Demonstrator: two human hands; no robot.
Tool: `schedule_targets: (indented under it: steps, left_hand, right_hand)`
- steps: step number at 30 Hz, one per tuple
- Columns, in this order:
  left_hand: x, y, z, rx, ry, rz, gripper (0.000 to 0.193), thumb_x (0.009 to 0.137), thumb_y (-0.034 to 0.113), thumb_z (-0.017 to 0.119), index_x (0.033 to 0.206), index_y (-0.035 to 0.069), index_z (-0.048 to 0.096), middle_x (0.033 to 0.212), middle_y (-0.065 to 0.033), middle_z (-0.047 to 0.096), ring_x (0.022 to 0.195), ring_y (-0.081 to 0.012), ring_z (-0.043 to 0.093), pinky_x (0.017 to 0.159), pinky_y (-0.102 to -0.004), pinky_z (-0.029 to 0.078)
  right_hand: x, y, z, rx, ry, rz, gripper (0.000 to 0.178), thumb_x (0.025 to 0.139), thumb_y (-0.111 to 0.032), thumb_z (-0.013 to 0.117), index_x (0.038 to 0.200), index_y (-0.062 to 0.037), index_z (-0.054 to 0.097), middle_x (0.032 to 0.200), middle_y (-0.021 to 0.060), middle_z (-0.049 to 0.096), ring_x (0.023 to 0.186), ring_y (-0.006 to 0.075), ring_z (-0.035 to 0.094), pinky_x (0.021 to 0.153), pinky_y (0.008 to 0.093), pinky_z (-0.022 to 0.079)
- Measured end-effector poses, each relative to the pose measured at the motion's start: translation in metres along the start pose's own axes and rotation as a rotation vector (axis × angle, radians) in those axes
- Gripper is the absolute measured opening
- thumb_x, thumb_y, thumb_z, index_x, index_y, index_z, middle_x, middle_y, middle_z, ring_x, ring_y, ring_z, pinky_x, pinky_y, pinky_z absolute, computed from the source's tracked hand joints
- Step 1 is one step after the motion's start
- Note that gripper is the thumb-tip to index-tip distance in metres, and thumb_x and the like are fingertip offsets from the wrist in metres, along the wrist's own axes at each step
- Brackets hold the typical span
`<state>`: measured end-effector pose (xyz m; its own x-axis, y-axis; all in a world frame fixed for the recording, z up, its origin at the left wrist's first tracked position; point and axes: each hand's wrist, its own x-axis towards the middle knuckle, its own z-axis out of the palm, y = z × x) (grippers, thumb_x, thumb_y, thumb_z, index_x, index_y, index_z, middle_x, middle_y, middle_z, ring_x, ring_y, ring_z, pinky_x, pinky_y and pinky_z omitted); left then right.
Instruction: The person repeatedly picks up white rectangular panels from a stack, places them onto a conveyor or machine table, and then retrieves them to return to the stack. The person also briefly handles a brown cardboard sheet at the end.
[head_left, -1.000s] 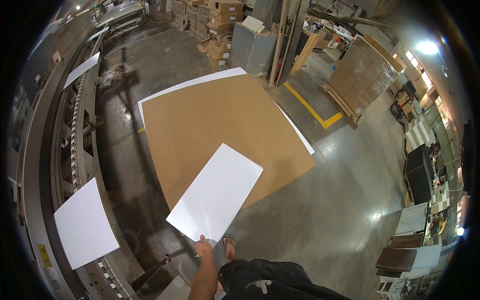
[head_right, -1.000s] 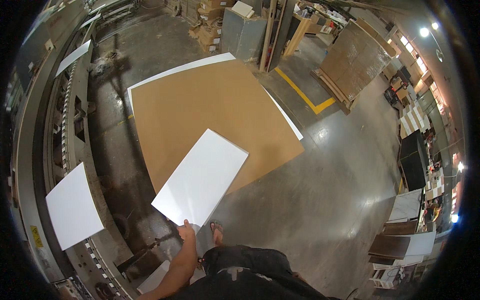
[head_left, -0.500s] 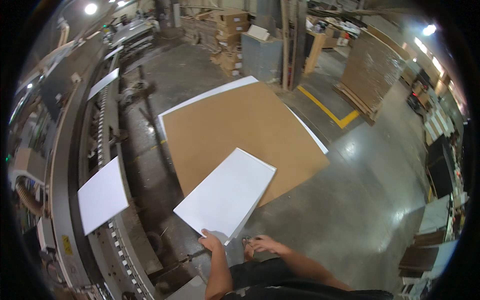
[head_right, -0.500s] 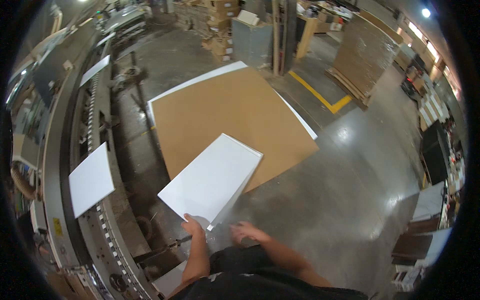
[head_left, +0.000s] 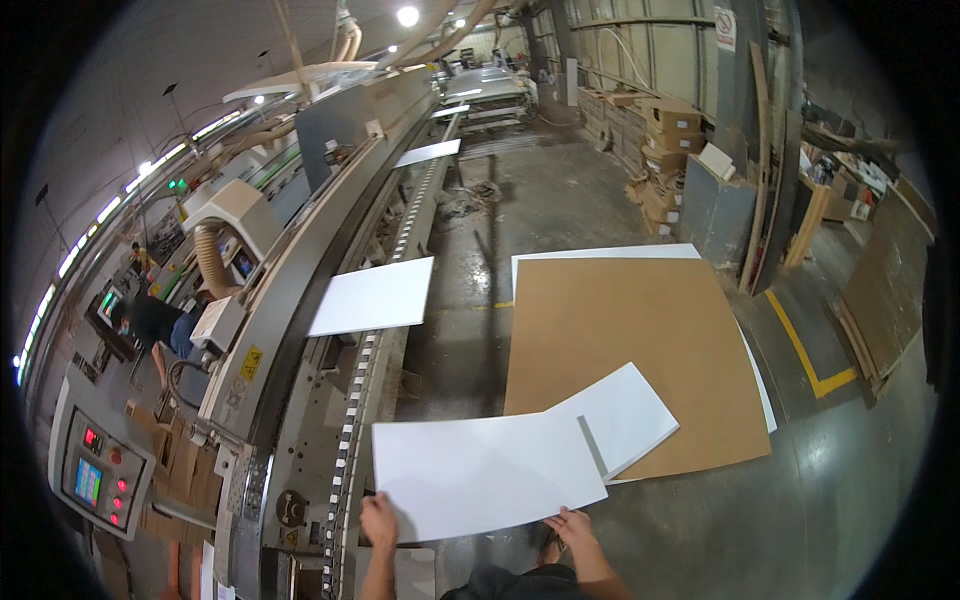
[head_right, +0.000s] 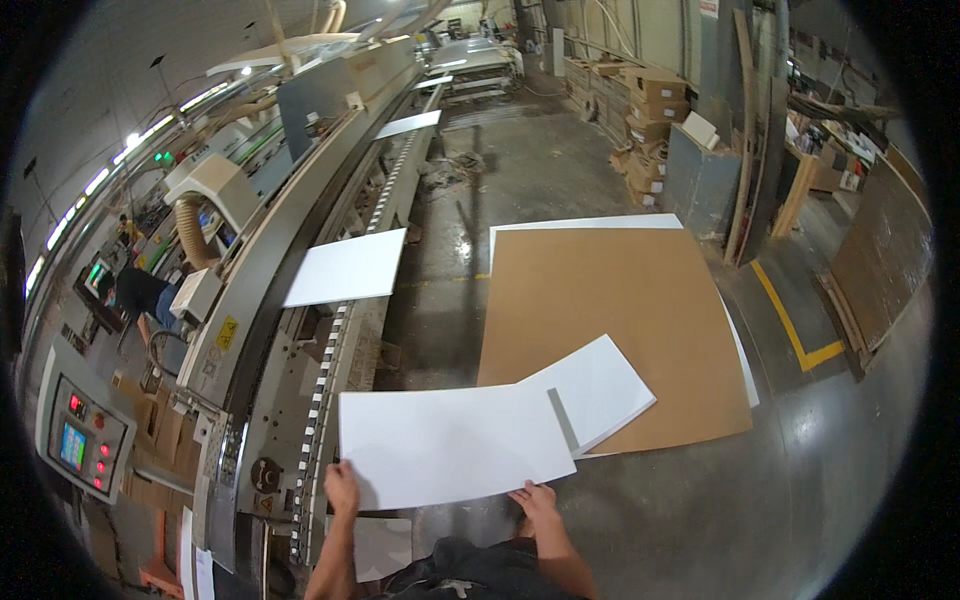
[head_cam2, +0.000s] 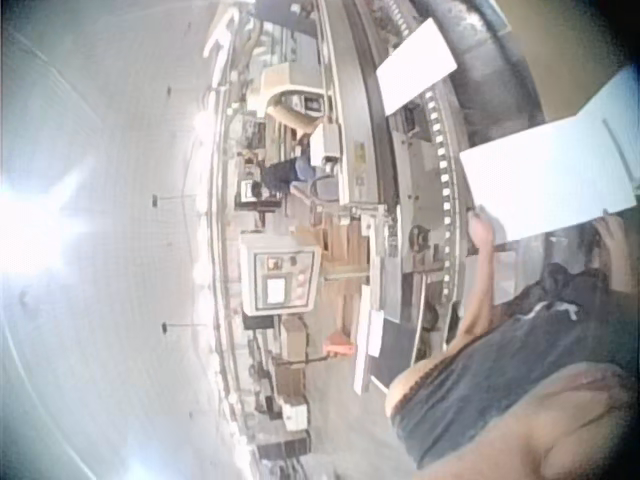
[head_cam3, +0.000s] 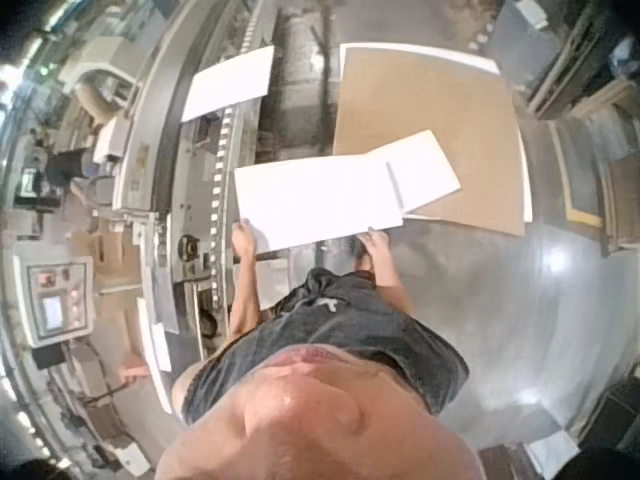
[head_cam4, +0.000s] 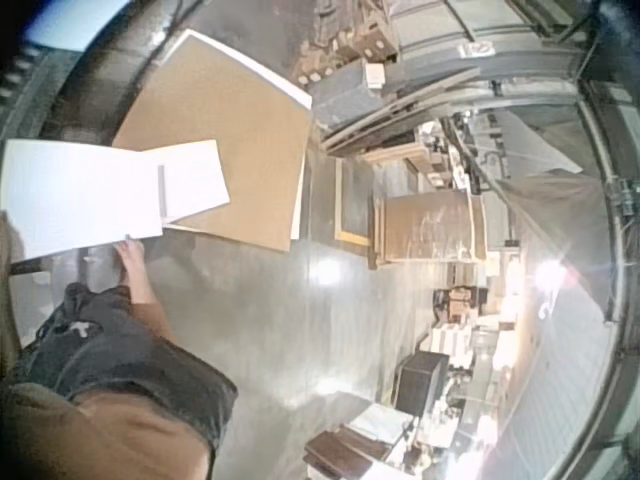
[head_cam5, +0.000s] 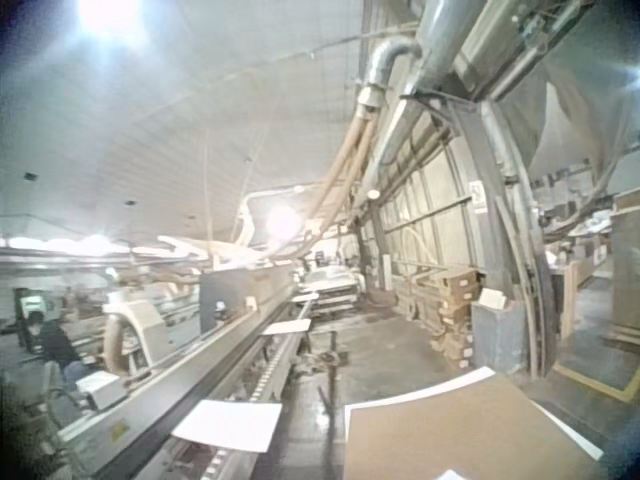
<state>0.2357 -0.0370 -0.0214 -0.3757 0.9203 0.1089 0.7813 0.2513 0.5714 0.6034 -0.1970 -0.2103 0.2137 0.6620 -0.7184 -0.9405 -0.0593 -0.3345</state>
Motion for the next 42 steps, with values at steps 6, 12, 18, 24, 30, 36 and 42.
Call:
schedule_targets:
  steps: [6,12,18,24,30,36,42]
  left_hand:
    - [-0.01,-0.131,-0.129,-0.087,0.16,-0.101,0.041,0.096,0.031,0.057,0.083,-0.008,0.06,0.073,-0.0269,0.062,0.068,-0.0427,0.06,0.065,-0.0493,0.046]
    - [-0.041,-0.258,-0.214,-0.163,0.326,-0.263,0.044,0.101,0.031,0.05,0.088,-0.01,0.059,0.082,-0.029,0.062,0.079,-0.0463,0.059,0.074,-0.0509,0.045]
    - [-0.027,-0.307,-0.274,0.014,0.27,-0.365,0.044,0.102,0.037,0.046,0.096,-0.002,0.064,0.097,-0.0289,0.066,0.094,-0.0495,0.061,0.081,-0.0539,0.047]
    - [-0.036,-0.349,-0.296,0.165,0.592,-0.274,0.035,0.095,0.024,0.061,0.118,-0.002,0.059,0.115,-0.0241,0.061,0.109,-0.0438,0.056,0.091,-0.0487,0.046]
    - [-0.079,-0.339,-0.193,-0.658,0.819,-0.807,0.046,0.097,0.015,0.06,0.136,-0.004,0.043,0.134,-0.0191,0.052,0.124,-0.0336,0.05,0.106,-0.0429,0.039]
    - [-0.038,-0.313,-0.175,-1.005,0.546,-0.92,0.033,0.103,0.023,0.047,0.123,-0.002,0.054,0.118,-0.0167,0.061,0.111,-0.0246,0.057,0.094,-0.0376,0.044]
    - [0.005,-0.33,-0.176,-0.879,0.752,-0.943,0.034,0.103,0.029,0.042,0.108,0.0,0.058,0.11,-0.019,0.064,0.103,-0.0336,0.06,0.091,-0.0416,0.045]
  right_hand:
    - [-0.068,-0.01,0.0,-0.26,-0.163,-0.022,0.02,0.096,0.002,0.058,0.115,0.0064,0.054,0.106,0.0197,0.065,0.095,0.0352,0.069,0.088,0.0525,0.06]
    - [-0.107,0.034,0.061,-0.608,-0.39,0.119,0.027,0.093,0.004,0.063,0.117,0.008,0.052,0.106,0.0201,0.067,0.092,0.0312,0.071,0.085,0.0439,0.063]
    - [-0.16,0.097,0.1,-0.962,-0.49,0.137,0.035,0.089,0.009,0.066,0.122,0.0051,0.053,0.108,0.0166,0.069,0.096,0.0287,0.071,0.087,0.0416,0.062]
    - [-0.216,0.154,0.086,-1.109,-0.585,0.17,0.045,0.088,0.007,0.067,0.128,0.0053,0.047,0.113,0.0189,0.068,0.097,0.0303,0.071,0.086,0.0424,0.061]
    - [-0.278,0.194,0.093,-1.489,-0.624,0.242,0.061,0.085,0.001,0.074,0.134,0.0061,0.038,0.113,0.0197,0.067,0.099,0.0269,0.069,0.082,0.0386,0.058]
    - [-0.286,0.236,0.076,-1.47,-0.795,0.022,0.057,0.088,-0.014,0.076,0.131,0.0053,0.043,0.112,0.0138,0.066,0.104,0.0219,0.064,0.091,0.0367,0.051]
    - [-0.28,0.263,0.099,-1.646,-0.796,-0.074,0.056,0.088,-0.023,0.077,0.126,0.006,0.046,0.103,0.009,0.064,0.097,0.0156,0.06,0.084,0.0323,0.05]
